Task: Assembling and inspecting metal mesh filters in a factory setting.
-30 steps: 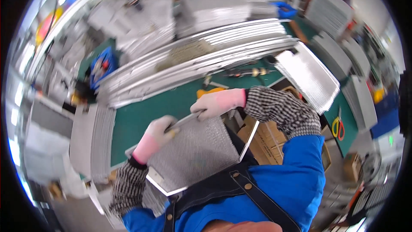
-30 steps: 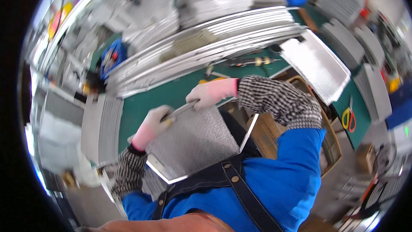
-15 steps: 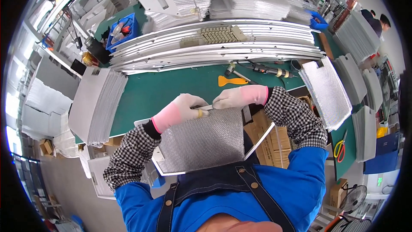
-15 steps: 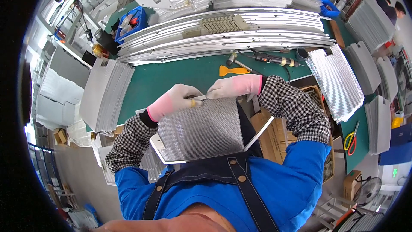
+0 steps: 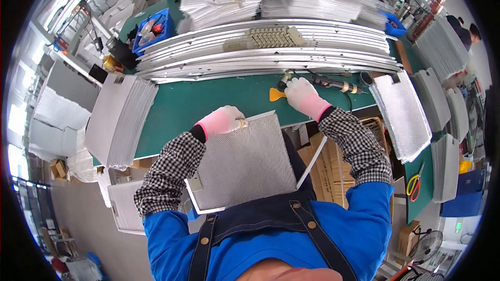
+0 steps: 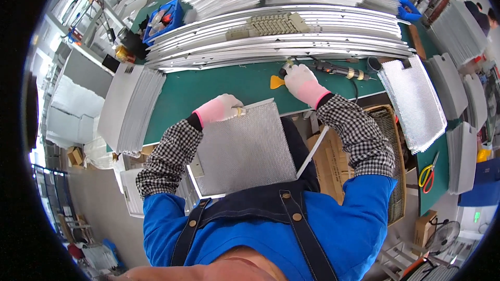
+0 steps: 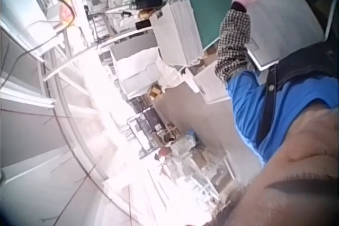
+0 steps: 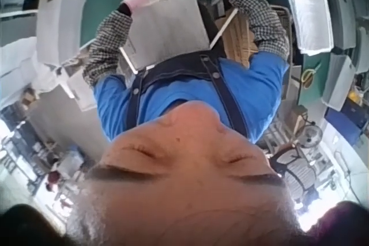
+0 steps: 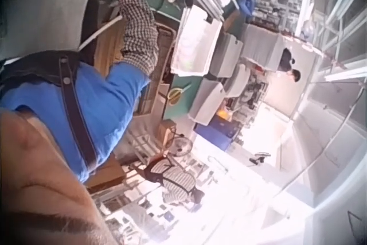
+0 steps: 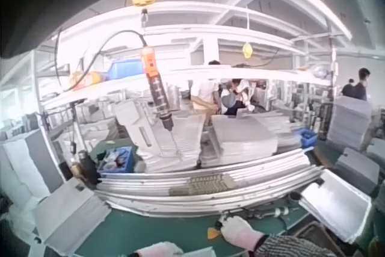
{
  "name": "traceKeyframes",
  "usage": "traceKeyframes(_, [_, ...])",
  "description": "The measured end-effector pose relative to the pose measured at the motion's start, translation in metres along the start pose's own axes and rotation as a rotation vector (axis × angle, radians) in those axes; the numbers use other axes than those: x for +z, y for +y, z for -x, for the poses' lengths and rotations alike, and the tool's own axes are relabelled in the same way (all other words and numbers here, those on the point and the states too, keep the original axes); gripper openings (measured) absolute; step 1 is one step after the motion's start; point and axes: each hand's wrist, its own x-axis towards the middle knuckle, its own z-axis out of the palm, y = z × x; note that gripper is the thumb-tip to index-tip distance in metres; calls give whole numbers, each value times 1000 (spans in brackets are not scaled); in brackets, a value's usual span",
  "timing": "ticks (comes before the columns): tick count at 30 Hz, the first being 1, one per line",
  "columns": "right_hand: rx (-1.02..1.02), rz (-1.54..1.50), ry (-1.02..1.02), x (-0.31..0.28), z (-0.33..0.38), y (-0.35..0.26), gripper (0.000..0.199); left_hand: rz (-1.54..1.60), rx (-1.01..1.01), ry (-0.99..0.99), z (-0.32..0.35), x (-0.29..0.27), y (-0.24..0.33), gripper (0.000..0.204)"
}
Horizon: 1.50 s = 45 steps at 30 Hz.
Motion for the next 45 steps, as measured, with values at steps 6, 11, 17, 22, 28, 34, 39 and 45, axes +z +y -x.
traceKeyframes(6, [-37, -9, -12, -19, -31, -2, 16, 56, 24, 80, 19, 1, -44, 44])
traceKeyframes(11, [287, -695, 152, -22, -20, 1, 21, 78, 12, -72, 4, -1, -57, 48])
traceKeyframes(17, [-507, -611, 516, -86, -11, -131, 25, 10, -15, -171, -4, 7, -72, 50])
traceKeyframes(22, [-657, -629, 232, -93, -39, -252, 24, 83, 36, -81, 4, 11, -78, 48])
traceKeyframes(28, [-460, -882, 493, -41, -75, -297, 13, 57, 83, 7, -3, 9, -50, 48])
traceKeyframes(34, [-335, -355, 182, -64, -13, -190, 41, 120, 34, 14, 15, 10, -58, 38])
traceKeyframes(39, [-88, -264, 28, -43, 37, -93, 51, -18, 85, 93, 11, 13, -52, 35])
traceKeyframes(45, [218, -304, -138, -15, 28, -33, 52, 10, 152, 317, 45, 40, -79, 35])
